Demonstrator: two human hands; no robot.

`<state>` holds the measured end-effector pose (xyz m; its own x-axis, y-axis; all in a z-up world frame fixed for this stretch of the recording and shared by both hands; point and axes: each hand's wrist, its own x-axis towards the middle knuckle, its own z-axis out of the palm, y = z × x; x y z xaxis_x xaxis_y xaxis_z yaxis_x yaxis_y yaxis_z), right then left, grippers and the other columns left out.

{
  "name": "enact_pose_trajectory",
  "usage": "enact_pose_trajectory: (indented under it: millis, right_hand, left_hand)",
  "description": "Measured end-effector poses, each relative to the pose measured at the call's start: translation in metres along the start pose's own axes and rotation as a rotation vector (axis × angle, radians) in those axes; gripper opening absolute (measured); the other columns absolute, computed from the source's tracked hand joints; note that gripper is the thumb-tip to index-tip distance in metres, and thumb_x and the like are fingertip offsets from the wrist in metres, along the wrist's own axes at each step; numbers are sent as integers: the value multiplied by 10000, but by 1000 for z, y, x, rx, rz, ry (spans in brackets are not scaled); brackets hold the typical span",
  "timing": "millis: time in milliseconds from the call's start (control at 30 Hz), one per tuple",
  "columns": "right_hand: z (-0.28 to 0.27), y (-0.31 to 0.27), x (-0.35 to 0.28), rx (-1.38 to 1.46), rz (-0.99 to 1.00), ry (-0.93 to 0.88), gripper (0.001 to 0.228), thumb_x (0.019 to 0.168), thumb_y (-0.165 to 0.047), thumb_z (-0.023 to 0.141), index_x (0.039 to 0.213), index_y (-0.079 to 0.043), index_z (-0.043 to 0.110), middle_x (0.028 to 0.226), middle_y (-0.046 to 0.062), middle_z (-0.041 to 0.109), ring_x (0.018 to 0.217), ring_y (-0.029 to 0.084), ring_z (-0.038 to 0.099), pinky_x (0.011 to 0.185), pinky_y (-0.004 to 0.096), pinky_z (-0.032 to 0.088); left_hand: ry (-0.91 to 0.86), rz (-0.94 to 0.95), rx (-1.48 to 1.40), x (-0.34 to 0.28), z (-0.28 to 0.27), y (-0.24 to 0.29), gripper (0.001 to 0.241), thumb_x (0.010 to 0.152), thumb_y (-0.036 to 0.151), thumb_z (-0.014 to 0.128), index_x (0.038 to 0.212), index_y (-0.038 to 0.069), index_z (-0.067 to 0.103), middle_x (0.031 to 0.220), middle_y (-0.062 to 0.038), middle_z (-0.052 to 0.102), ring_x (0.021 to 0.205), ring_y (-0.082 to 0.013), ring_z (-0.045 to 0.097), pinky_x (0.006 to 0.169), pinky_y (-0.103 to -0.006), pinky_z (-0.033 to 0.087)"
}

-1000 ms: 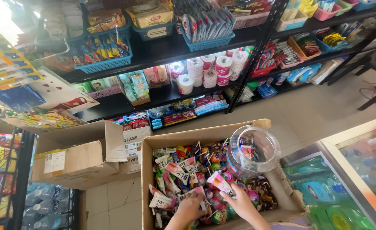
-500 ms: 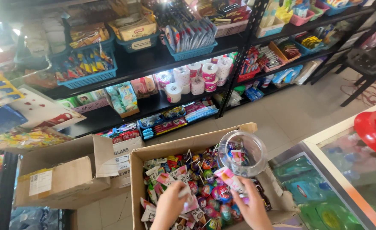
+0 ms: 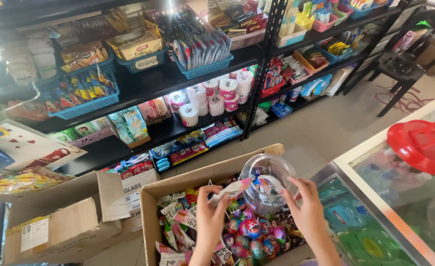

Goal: Sort and place individual candy packets and snacks into a display jar in a grocery store.

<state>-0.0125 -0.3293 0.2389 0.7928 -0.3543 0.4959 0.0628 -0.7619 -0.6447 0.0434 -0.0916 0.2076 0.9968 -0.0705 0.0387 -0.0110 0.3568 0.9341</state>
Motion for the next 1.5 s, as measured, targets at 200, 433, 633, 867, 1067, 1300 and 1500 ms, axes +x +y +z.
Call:
enact_pose_trajectory:
  millis: [200, 433, 633, 867, 1067, 1300, 1500]
  right_hand:
    - [0, -2, -24, 104, 93, 0, 250, 894, -78, 712, 1143, -72, 688, 1057, 50, 657, 705, 126, 635, 584, 266, 511]
    - [7, 10, -47, 150, 15, -47, 188, 921, -50, 664, 1106, -54, 698, 1014, 39, 675, 701, 128, 625, 665, 254, 518]
    - [20, -4, -57, 180, 121, -245, 206, 904, -88, 680, 1107, -81, 712, 937, 33, 723, 643, 124, 632, 581, 261, 497]
    - [84, 11, -76, -26, 69, -1020, 426, 943, -288, 691, 1313, -101, 594, 1225, 113, 671, 1005, 256, 717, 875, 373, 560]
    - [181, 29, -118, -93, -76, -1239, 573, 905, -255, 697, 1418, -77, 516, 1512, 114, 483, 1286, 328, 521, 1059, 442, 450]
    - [229, 18, -153, -279, -334, -1361, 530, 958, -164, 707, 1415, -10, 487, 1575, 208, 320, 1438, 425, 303, 1117, 500, 391]
    - [230, 45, -176, -56, -189, -1351, 534, 880, -81, 624, 1398, -20, 512, 1409, 207, 571, 1300, 411, 578, 1080, 472, 488]
  left_hand:
    - [-235, 327, 596, 10, 60, 14, 288, 823, -13, 745, 1053, 58, 588, 1126, -137, 617, 988, -315, 689, 792, -377, 602]
    - [-413, 521, 731, 14, 70, 13, 365, 838, 13, 691, 1186, 72, 598, 1219, -174, 571, 1121, -411, 599, 926, -483, 504]
    - [-298, 481, 793, 5, 8, 7, 339, 863, 68, 695, 1191, 85, 610, 1204, -165, 628, 1116, -396, 612, 931, -476, 498]
    - [-260, -106, 1001, -32, -83, -37, 262, 900, 199, 677, 1151, 138, 631, 1077, -116, 633, 930, -349, 671, 825, -447, 538]
    - [-219, -98, 1104, -70, -135, -82, 304, 869, 204, 705, 1155, 131, 630, 1108, -137, 643, 1014, -402, 641, 845, -486, 524]
    - [-197, -151, 1136, -68, -137, -83, 312, 897, 246, 710, 1174, 137, 616, 1106, -147, 631, 1015, -394, 641, 867, -485, 522]
    - [-135, 14, 1124, -32, -136, -122, 242, 879, 205, 704, 1101, 124, 647, 1135, -131, 657, 1028, -397, 655, 851, -481, 538]
